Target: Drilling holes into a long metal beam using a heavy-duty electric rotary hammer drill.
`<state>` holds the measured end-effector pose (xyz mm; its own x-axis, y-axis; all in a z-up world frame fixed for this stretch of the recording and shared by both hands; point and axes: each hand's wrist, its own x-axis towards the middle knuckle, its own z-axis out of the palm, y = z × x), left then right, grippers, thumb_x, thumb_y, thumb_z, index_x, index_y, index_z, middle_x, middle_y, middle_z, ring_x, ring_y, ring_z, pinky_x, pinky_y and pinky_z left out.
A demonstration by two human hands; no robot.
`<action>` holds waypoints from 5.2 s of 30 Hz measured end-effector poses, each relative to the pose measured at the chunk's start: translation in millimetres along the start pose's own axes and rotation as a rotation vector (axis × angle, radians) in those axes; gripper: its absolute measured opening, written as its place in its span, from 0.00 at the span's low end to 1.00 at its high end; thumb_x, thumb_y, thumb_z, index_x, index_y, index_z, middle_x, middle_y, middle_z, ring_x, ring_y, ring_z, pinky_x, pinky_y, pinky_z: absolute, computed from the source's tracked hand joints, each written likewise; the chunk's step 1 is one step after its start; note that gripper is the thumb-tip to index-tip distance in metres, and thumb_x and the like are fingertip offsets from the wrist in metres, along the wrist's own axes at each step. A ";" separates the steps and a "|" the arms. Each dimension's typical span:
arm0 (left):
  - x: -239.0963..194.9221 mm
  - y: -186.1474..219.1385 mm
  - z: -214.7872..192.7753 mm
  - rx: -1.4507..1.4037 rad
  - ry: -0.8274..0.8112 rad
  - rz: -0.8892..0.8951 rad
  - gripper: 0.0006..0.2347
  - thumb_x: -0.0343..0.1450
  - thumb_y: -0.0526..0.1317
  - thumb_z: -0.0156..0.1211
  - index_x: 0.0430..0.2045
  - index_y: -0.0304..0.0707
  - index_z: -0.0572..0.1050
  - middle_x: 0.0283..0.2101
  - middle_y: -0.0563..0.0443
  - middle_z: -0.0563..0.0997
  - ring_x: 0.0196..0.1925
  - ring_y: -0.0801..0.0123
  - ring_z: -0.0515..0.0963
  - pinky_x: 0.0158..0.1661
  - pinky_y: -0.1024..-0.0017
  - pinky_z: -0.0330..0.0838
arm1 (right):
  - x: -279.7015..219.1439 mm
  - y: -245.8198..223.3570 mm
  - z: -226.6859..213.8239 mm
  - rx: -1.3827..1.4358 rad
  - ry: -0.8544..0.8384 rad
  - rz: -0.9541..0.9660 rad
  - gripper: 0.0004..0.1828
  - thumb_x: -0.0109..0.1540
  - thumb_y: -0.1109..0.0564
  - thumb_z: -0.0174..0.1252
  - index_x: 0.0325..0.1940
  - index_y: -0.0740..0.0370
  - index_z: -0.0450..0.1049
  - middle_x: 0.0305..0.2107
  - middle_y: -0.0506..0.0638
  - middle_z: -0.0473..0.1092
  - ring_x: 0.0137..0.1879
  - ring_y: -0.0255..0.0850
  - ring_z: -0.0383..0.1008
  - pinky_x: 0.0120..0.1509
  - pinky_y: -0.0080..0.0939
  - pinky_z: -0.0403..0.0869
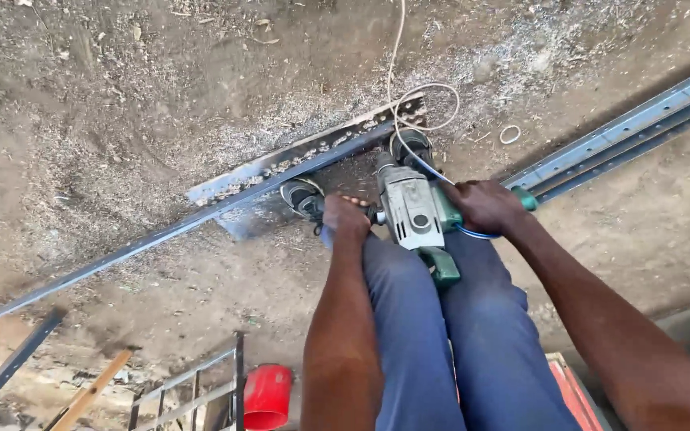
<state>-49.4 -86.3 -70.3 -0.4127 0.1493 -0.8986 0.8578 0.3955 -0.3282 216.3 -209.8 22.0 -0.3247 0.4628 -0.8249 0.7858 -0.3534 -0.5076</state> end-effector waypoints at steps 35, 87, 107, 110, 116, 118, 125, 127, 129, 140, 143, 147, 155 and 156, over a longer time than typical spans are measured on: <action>34.3 -4.1 20.8 -1.333 0.043 -0.321 0.13 0.70 0.38 0.48 0.11 0.47 0.59 0.13 0.59 0.60 0.15 0.72 0.64 0.16 0.71 0.63 | 11.1 8.7 31.6 -0.002 0.174 -0.032 0.40 0.49 0.57 0.55 0.67 0.63 0.60 0.38 0.61 0.76 0.47 0.60 0.80 0.45 0.60 0.82; -48.9 38.3 -21.6 -1.262 0.077 -0.114 0.12 0.73 0.37 0.52 0.20 0.49 0.58 0.22 0.63 0.59 0.20 0.73 0.63 0.21 0.74 0.63 | 7.9 -9.0 64.3 0.235 0.128 0.130 0.35 0.54 0.54 0.57 0.66 0.55 0.62 0.50 0.58 0.73 0.54 0.62 0.79 0.53 0.64 0.80; -69.8 -48.6 -12.4 -1.579 0.004 -0.095 0.12 0.68 0.34 0.60 0.12 0.45 0.66 0.15 0.56 0.66 0.17 0.69 0.70 0.19 0.68 0.70 | -31.0 -47.8 109.3 0.230 0.262 0.061 0.45 0.48 0.61 0.62 0.70 0.55 0.62 0.54 0.61 0.66 0.60 0.66 0.68 0.47 0.66 0.80; -26.7 -57.0 -4.3 -1.502 -0.031 -0.107 0.12 0.70 0.38 0.58 0.15 0.45 0.65 0.17 0.54 0.66 0.18 0.68 0.72 0.21 0.67 0.69 | -4.3 -41.9 122.0 0.195 0.270 0.053 0.48 0.46 0.59 0.67 0.70 0.54 0.62 0.54 0.60 0.64 0.60 0.66 0.65 0.46 0.65 0.81; -58.3 -46.9 -33.7 -1.642 0.013 -0.153 0.11 0.69 0.38 0.57 0.15 0.43 0.66 0.17 0.58 0.65 0.18 0.75 0.70 0.20 0.73 0.70 | 11.5 -40.0 136.6 0.194 0.291 -0.008 0.48 0.48 0.53 0.64 0.73 0.55 0.60 0.50 0.62 0.62 0.56 0.70 0.66 0.45 0.68 0.78; -39.4 -41.4 -27.9 -1.674 -0.012 -0.191 0.11 0.69 0.37 0.58 0.14 0.42 0.67 0.16 0.57 0.65 0.17 0.74 0.70 0.19 0.72 0.70 | 20.5 -34.4 119.7 0.143 0.282 0.018 0.50 0.46 0.56 0.68 0.73 0.53 0.60 0.50 0.61 0.63 0.55 0.71 0.67 0.46 0.69 0.78; -22.4 -38.8 -29.1 -1.732 -0.021 -0.160 0.09 0.68 0.38 0.61 0.21 0.40 0.67 0.19 0.56 0.67 0.17 0.71 0.72 0.17 0.68 0.68 | 29.9 -34.4 103.8 0.119 0.282 0.047 0.50 0.47 0.60 0.64 0.75 0.53 0.58 0.47 0.63 0.62 0.51 0.72 0.68 0.42 0.68 0.75; -19.8 -37.5 -27.1 -1.728 -0.039 -0.197 0.09 0.67 0.37 0.61 0.20 0.40 0.67 0.19 0.56 0.67 0.17 0.72 0.72 0.16 0.69 0.68 | 30.6 -33.8 104.7 0.109 0.263 0.085 0.48 0.49 0.58 0.63 0.75 0.51 0.59 0.46 0.63 0.62 0.50 0.70 0.69 0.41 0.69 0.75; -21.4 -38.9 -26.6 -1.711 -0.055 -0.151 0.07 0.68 0.38 0.60 0.22 0.37 0.68 0.20 0.54 0.66 0.19 0.69 0.73 0.19 0.67 0.69 | 29.9 -39.2 103.2 0.133 0.281 0.068 0.49 0.49 0.60 0.62 0.76 0.53 0.57 0.45 0.64 0.61 0.48 0.73 0.68 0.38 0.69 0.74; -4.5 -44.2 -9.7 -1.696 -0.005 -0.133 0.05 0.71 0.37 0.57 0.33 0.36 0.68 0.23 0.56 0.66 0.19 0.70 0.70 0.17 0.65 0.65 | 27.8 -55.8 99.6 0.078 0.260 0.133 0.48 0.48 0.64 0.60 0.74 0.53 0.59 0.44 0.62 0.61 0.49 0.71 0.67 0.33 0.70 0.75; -5.7 -41.6 -14.4 -1.733 0.042 -0.193 0.07 0.71 0.37 0.58 0.33 0.35 0.67 0.24 0.54 0.65 0.19 0.70 0.69 0.17 0.66 0.65 | 31.2 -54.3 73.4 -0.002 0.236 0.140 0.46 0.48 0.62 0.61 0.72 0.53 0.61 0.44 0.62 0.61 0.51 0.69 0.67 0.35 0.71 0.76; 12.2 -54.4 8.8 -1.722 0.016 -0.296 0.09 0.70 0.38 0.58 0.35 0.35 0.66 0.26 0.51 0.66 0.21 0.68 0.69 0.20 0.65 0.67 | 35.5 -75.3 29.6 -0.228 0.172 0.128 0.42 0.49 0.58 0.60 0.70 0.52 0.64 0.43 0.58 0.63 0.52 0.62 0.69 0.35 0.65 0.78; 64.1 -73.1 51.8 -1.724 -0.157 -0.361 0.13 0.73 0.43 0.56 0.42 0.34 0.64 0.35 0.47 0.66 0.29 0.62 0.68 0.29 0.54 0.64 | 47.5 -79.7 15.9 -0.397 0.095 0.048 0.41 0.48 0.54 0.60 0.68 0.56 0.65 0.43 0.57 0.65 0.54 0.60 0.71 0.38 0.64 0.80; 71.2 -79.9 56.4 -1.722 -0.171 -0.385 0.13 0.73 0.44 0.55 0.44 0.34 0.64 0.37 0.46 0.66 0.30 0.60 0.68 0.31 0.51 0.63 | 48.6 -84.9 18.7 -0.391 0.083 0.041 0.42 0.48 0.53 0.61 0.68 0.57 0.65 0.43 0.58 0.65 0.54 0.60 0.71 0.39 0.65 0.81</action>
<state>-130.0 -158.4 -124.5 -0.3641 -0.2157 -0.9060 -0.5803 0.8134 0.0395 124.0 -172.4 20.5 -0.2579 0.5241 -0.8117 0.9435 -0.0443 -0.3284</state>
